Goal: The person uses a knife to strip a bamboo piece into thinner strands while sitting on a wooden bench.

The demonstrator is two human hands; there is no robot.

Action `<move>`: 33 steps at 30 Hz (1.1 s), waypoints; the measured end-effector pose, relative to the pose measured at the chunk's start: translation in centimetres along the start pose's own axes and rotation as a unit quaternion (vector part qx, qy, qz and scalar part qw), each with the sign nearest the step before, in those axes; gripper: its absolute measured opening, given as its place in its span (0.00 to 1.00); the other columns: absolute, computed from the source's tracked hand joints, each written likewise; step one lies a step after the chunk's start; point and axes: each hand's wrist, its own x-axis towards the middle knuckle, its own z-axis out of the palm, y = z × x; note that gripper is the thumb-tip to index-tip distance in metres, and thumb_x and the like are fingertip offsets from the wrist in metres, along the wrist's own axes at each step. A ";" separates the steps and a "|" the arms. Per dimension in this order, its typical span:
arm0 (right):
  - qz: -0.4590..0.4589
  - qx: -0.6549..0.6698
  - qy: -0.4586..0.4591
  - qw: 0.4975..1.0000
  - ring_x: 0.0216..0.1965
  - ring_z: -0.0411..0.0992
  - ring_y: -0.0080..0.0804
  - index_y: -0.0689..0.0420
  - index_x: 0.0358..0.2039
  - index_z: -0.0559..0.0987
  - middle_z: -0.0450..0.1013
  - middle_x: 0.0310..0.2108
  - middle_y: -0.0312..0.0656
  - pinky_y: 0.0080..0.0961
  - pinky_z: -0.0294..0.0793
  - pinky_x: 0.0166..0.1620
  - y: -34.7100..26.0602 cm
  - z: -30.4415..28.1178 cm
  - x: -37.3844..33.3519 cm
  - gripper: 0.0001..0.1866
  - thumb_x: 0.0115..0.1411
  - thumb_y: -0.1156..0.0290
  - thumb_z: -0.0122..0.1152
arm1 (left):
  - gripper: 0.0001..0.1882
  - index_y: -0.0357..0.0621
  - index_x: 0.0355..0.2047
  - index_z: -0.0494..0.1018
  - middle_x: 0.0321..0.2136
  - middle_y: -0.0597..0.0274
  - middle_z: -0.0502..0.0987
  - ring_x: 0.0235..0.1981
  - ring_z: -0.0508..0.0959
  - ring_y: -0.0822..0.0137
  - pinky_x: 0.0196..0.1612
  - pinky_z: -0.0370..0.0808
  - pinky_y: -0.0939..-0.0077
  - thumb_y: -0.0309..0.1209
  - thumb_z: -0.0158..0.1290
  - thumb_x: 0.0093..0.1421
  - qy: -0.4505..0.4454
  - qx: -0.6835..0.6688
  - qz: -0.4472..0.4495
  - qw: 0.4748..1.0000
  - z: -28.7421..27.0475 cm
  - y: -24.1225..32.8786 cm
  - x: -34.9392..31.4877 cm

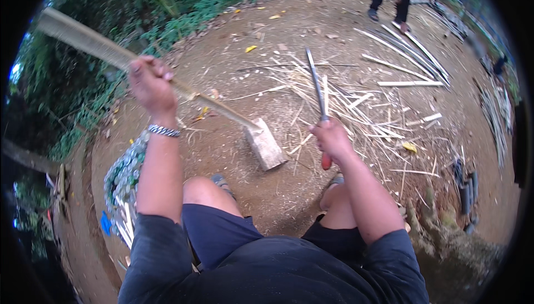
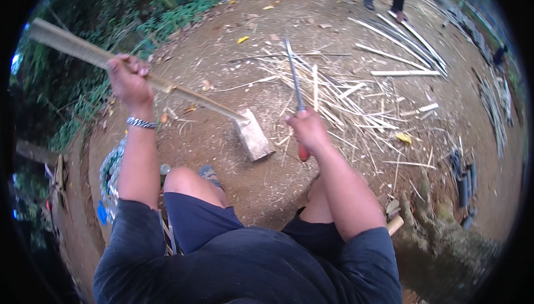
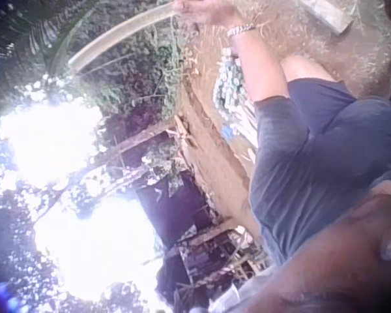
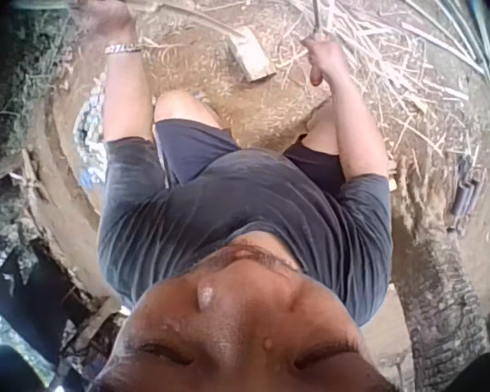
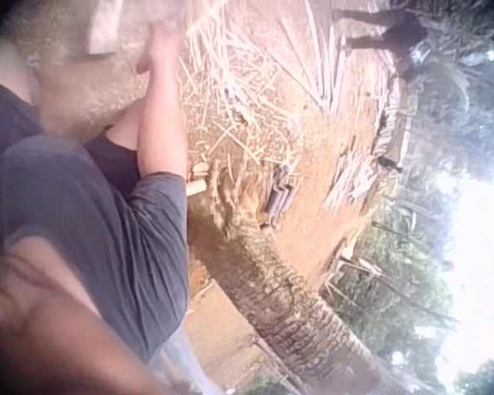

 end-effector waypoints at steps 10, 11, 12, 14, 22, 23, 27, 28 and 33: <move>0.005 0.013 -0.008 1.000 0.17 0.66 0.22 0.57 0.32 0.69 0.68 0.20 0.35 0.23 0.68 0.22 0.3 0.6 -0.6 0.12 0.56 0.69 0.64 | 0.23 0.46 0.32 0.63 0.18 0.68 0.62 0.18 0.63 0.74 0.23 0.63 0.79 0.55 0.45 0.64 0.020 0.027 -0.006 0.999 -1.5 0.5 -0.3; 0.003 0.033 -0.005 0.999 0.17 0.65 0.22 0.57 0.30 0.68 0.68 0.20 0.35 0.23 0.67 0.21 0.5 0.5 -0.7 0.12 0.56 0.69 0.64 | 0.24 0.45 0.32 0.63 0.18 0.68 0.62 0.18 0.63 0.74 0.23 0.63 0.79 0.55 0.44 0.64 0.029 0.037 -0.008 0.999 -1.5 0.5 -0.6; -0.004 0.056 -0.003 0.998 0.17 0.65 0.22 0.56 0.29 0.68 0.67 0.20 0.34 0.23 0.66 0.20 0.4 0.5 -0.9 0.12 0.55 0.70 0.64 | 0.24 0.45 0.32 0.63 0.18 0.68 0.62 0.18 0.63 0.74 0.23 0.63 0.79 0.55 0.44 0.64 0.036 0.048 -0.005 0.998 -1.4 0.8 -0.4; -0.010 0.065 -0.010 0.998 0.16 0.65 0.22 0.55 0.27 0.66 0.66 0.19 0.34 0.22 0.65 0.19 -0.3 1.1 -1.5 0.12 0.55 0.72 0.64 | 0.25 0.45 0.32 0.63 0.17 0.68 0.62 0.18 0.63 0.74 0.22 0.64 0.79 0.57 0.44 0.64 0.030 0.047 -0.007 0.998 -2.1 1.0 -0.3; -0.026 0.002 -0.009 1.000 0.17 0.66 0.23 0.58 0.30 0.70 0.68 0.19 0.36 0.23 0.66 0.21 -0.8 1.4 -1.8 0.10 0.55 0.72 0.64 | 0.27 0.45 0.32 0.64 0.19 0.65 0.67 0.17 0.68 0.75 0.20 0.69 0.82 0.59 0.49 0.59 -0.014 -0.009 -0.020 1.000 -2.7 1.6 -1.1; -0.027 -0.001 -0.009 1.000 0.17 0.66 0.23 0.58 0.30 0.70 0.68 0.19 0.36 0.23 0.67 0.21 -1.0 1.5 -1.8 0.10 0.55 0.72 0.64 | 0.28 0.45 0.32 0.64 0.19 0.65 0.67 0.17 0.68 0.75 0.20 0.70 0.81 0.59 0.51 0.57 -0.031 -0.006 -0.003 0.999 -2.7 1.5 -1.0; -0.020 -0.015 -0.010 1.000 0.17 0.67 0.24 0.59 0.31 0.70 0.69 0.19 0.37 0.24 0.68 0.22 -0.4 1.5 -1.4 0.10 0.55 0.71 0.64 | 0.30 0.44 0.32 0.64 0.17 0.66 0.65 0.14 0.69 0.73 0.19 0.70 0.79 0.60 0.55 0.53 -0.094 -0.017 0.030 0.995 -3.8 1.1 -0.6; -0.019 -0.017 -0.008 1.000 0.17 0.67 0.24 0.59 0.31 0.70 0.69 0.20 0.37 0.24 0.68 0.22 -0.2 1.5 -1.3 0.11 0.55 0.71 0.64 | 0.31 0.43 0.32 0.63 0.16 0.66 0.64 0.14 0.69 0.71 0.19 0.70 0.79 0.61 0.55 0.53 -0.107 -0.013 0.040 0.993 -4.1 1.0 -0.4; -0.017 -0.004 -0.019 1.000 0.17 0.67 0.24 0.59 0.32 0.70 0.69 0.20 0.37 0.23 0.68 0.21 0.2 1.0 -0.9 0.11 0.55 0.71 0.64 | 0.40 0.38 0.34 0.72 0.11 0.68 0.61 0.13 0.66 0.72 0.19 0.66 0.81 0.69 0.38 0.58 -0.173 -0.003 -0.026 0.985 -4.6 1.9 -0.7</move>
